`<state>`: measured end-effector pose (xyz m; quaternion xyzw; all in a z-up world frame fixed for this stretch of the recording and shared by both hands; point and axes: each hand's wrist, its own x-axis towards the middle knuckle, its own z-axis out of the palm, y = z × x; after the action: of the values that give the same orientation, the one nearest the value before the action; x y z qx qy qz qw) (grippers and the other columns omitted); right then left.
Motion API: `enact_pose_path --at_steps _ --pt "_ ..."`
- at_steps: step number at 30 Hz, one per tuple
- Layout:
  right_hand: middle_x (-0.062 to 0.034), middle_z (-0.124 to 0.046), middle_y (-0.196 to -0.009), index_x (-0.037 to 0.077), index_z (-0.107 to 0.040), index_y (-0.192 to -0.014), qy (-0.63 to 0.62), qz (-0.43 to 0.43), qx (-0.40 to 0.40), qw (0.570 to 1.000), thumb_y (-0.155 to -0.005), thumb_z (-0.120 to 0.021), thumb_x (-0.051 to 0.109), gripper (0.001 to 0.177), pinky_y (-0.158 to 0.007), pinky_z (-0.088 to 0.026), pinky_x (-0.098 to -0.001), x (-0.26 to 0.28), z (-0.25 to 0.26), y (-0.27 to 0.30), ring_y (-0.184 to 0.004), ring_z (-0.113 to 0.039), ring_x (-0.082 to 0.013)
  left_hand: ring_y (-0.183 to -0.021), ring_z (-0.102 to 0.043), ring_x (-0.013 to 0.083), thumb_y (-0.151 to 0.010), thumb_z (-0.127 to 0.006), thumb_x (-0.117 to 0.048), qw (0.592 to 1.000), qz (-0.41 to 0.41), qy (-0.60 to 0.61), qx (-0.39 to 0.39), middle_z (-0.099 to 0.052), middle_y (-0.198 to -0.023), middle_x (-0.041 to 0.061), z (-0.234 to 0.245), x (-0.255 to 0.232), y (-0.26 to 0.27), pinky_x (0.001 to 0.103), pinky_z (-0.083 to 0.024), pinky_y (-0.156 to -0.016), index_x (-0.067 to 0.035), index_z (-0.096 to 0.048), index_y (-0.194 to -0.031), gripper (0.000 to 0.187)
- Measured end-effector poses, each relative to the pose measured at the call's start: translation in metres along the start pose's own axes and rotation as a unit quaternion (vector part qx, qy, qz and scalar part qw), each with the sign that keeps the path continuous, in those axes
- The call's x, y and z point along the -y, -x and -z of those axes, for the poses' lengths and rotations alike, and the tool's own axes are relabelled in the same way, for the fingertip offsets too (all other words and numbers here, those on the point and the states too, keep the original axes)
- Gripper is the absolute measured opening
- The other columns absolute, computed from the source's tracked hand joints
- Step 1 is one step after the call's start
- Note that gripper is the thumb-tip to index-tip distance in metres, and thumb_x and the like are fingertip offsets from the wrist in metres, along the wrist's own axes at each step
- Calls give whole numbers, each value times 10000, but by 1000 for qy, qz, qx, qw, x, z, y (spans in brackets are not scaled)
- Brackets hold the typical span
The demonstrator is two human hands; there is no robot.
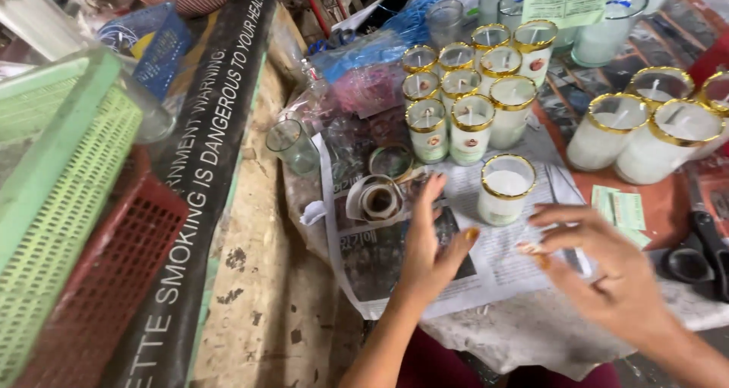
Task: Applying labels to glass jars and organizing them on a production table.
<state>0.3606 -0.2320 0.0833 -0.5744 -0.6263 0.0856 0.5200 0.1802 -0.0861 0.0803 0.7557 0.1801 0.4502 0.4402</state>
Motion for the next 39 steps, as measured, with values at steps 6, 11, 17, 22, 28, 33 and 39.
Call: enact_pose_path --at_steps 6,11,17,22,28,33,39 --pt "-103 -755 -1099 61 -725 -1033 9 -95 5 995 -872 -666 21 176 -951 -597 -341 -35 57 3 -1056 -734 -200 -1413 -392 270 -860 -629 -507 953 194 127 194 -370 -1558 119 -43 49 -53 421 -386 -1126 -154 -293 -1537 833" --pt "20 -724 -626 118 -744 -1019 -68 -76 85 991 -939 -614 188 168 -331 -317 -163 -71 30 -18 -369 -438 -36 -1328 -532 311 -805 -500 -732 943 256 147 151 -542 -1438 139 -70 55 -48 441 -405 -1044 -113 -491 -1319 804" --pt "-51 -739 -635 54 -748 -860 -65 -250 69 964 -958 -619 168 198 -528 -495 -275 -54 1 -48 -556 -648 -129 -1133 -601 209 -1046 -380 -579 925 225 300 54 -625 -1232 100 -80 90 -34 349 -483 -978 -112 -583 -1209 534" --pt "-32 -618 -565 47 -745 -823 -56 -242 95 964 -947 -677 213 217 -430 -348 -282 -61 -2 -54 -465 -458 -99 -1180 -587 222 -1046 -418 -554 916 229 326 50 -613 -1249 103 -75 91 -37 358 -471 -1025 -96 -577 -1214 513" --pt "-10 -553 -498 51 -764 -854 -7 -191 151 970 -943 -641 154 183 -407 -277 -281 -64 3 -66 -394 -380 -82 -1133 -587 206 -1026 -459 -562 902 247 348 59 -610 -1202 92 -74 94 -37 338 -465 -986 -96 -553 -1216 512" --pt "-37 -600 -532 37 -781 -894 10 -226 148 963 -909 -661 127 151 -422 -326 -286 -70 3 -67 -423 -442 -101 -1076 -593 208 -1017 -463 -583 900 252 352 58 -603 -1140 88 -75 94 -37 342 -487 -925 -88 -531 -1197 532" --pt "0 -628 -619 65 -683 -729 71 -186 80 977 -854 -777 118 164 -477 -386 -273 -56 -11 -65 -552 -481 -82 -1132 -577 185 -1000 -474 -594 895 264 356 54 -592 -1196 71 -72 90 -35 331 -463 -989 -110 -533 -1209 531"
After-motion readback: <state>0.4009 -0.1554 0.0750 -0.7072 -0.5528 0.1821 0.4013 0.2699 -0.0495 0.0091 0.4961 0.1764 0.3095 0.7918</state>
